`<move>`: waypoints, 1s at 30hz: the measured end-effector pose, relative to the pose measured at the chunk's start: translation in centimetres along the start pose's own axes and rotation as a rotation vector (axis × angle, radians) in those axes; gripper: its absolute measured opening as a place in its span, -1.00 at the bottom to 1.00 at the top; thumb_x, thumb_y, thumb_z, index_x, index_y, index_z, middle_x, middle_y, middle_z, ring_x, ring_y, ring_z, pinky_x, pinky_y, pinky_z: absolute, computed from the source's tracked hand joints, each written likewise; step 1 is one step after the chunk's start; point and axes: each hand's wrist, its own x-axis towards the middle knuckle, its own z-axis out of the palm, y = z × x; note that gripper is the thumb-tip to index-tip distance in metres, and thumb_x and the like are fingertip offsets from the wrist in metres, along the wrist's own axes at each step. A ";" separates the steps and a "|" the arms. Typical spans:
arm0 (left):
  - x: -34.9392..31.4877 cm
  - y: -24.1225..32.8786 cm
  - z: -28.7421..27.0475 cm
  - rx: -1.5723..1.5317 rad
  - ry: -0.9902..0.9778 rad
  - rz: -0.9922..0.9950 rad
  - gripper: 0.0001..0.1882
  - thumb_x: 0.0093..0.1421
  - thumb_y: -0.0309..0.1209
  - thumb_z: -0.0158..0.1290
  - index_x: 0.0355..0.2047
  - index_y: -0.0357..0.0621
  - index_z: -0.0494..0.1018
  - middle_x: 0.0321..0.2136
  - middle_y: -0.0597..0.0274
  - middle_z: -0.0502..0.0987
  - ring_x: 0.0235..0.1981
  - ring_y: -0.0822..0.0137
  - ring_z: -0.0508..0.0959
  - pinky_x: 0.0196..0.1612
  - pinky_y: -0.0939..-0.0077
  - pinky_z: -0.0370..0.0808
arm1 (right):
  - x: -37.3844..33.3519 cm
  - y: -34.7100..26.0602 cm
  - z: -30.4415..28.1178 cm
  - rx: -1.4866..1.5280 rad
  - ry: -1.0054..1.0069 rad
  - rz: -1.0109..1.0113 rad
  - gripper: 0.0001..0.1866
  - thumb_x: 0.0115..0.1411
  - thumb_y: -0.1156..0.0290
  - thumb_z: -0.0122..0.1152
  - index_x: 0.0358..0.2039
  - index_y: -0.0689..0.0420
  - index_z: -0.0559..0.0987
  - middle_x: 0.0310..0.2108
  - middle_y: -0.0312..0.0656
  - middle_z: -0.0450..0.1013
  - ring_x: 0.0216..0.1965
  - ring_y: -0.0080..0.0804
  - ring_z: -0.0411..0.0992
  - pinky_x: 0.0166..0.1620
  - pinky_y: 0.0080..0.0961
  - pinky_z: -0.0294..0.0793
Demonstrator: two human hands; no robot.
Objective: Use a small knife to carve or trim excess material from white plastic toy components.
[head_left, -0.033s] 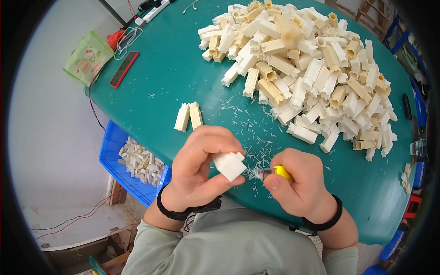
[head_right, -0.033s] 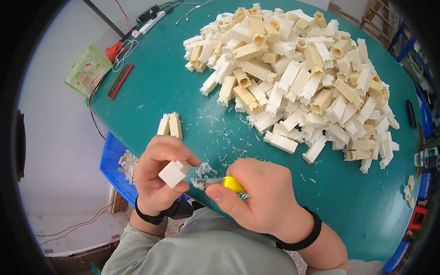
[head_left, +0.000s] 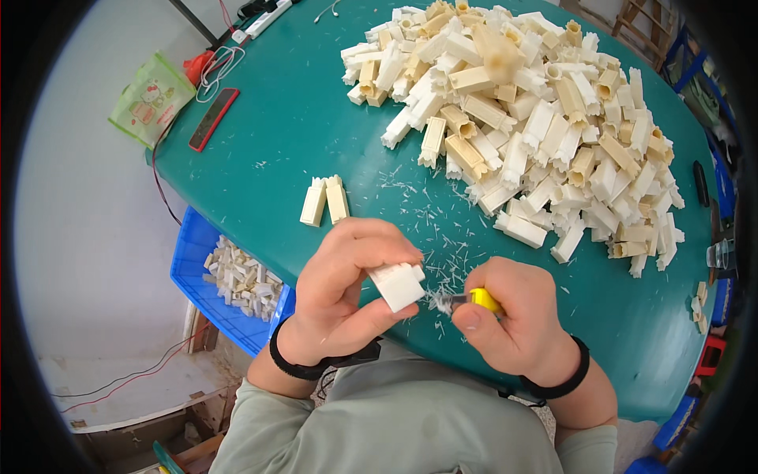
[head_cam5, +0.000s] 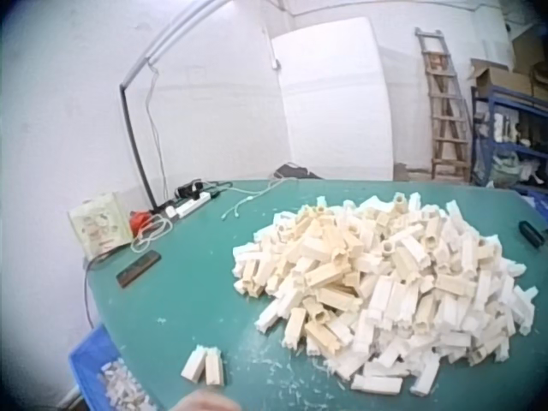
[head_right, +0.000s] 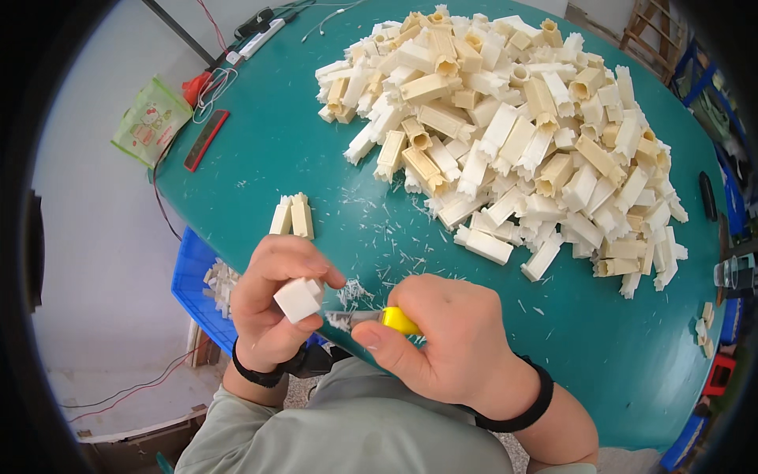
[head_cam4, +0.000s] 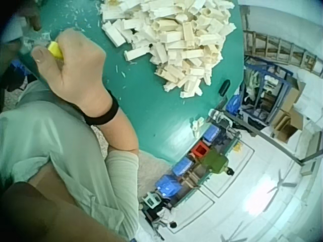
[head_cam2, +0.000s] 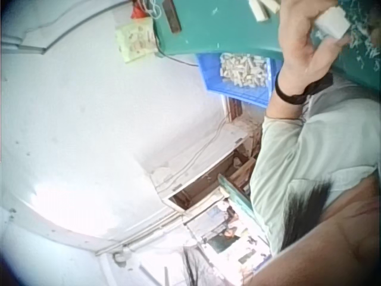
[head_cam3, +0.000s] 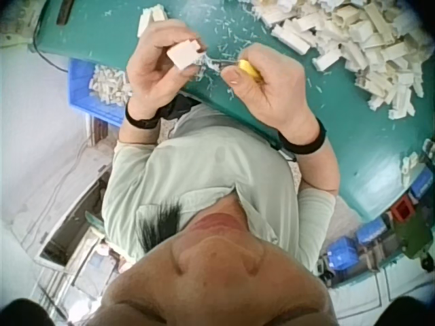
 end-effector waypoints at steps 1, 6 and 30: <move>0.0 0.2 -0.2 0.088 -0.030 0.009 -0.52 -0.06 -0.63 0.16 -0.12 -0.20 0.23 -0.25 0.11 0.35 -0.25 0.32 0.41 -0.25 0.56 0.37 | 0.0 0.0 0.1 -0.023 0.003 -0.025 -0.63 0.03 0.14 0.21 -0.65 0.16 0.37 -0.75 -0.20 0.25 -0.75 -0.31 0.23 -0.68 -0.51 0.17; -0.9 -0.4 0.8 -0.230 0.064 -0.012 -0.56 -0.01 -0.62 0.12 -0.13 -0.24 0.22 -0.24 0.05 0.38 -0.22 0.27 0.44 -0.22 0.50 0.40 | 0.0 0.0 0.3 -0.062 -0.003 -0.087 -0.64 0.00 0.14 0.24 -0.64 0.13 0.37 -0.75 -0.24 0.27 -0.76 -0.31 0.25 -0.69 -0.50 0.18; -0.8 1.2 -0.3 -0.428 -0.089 -0.239 -0.62 0.01 -0.50 0.15 -0.15 -0.31 0.34 -0.19 0.07 0.31 -0.19 0.32 0.38 -0.18 0.54 0.34 | 0.2 0.0 -0.4 -0.036 0.079 0.132 -0.62 0.08 0.17 0.18 -0.66 0.18 0.36 -0.76 -0.17 0.22 -0.75 -0.33 0.20 -0.67 -0.53 0.18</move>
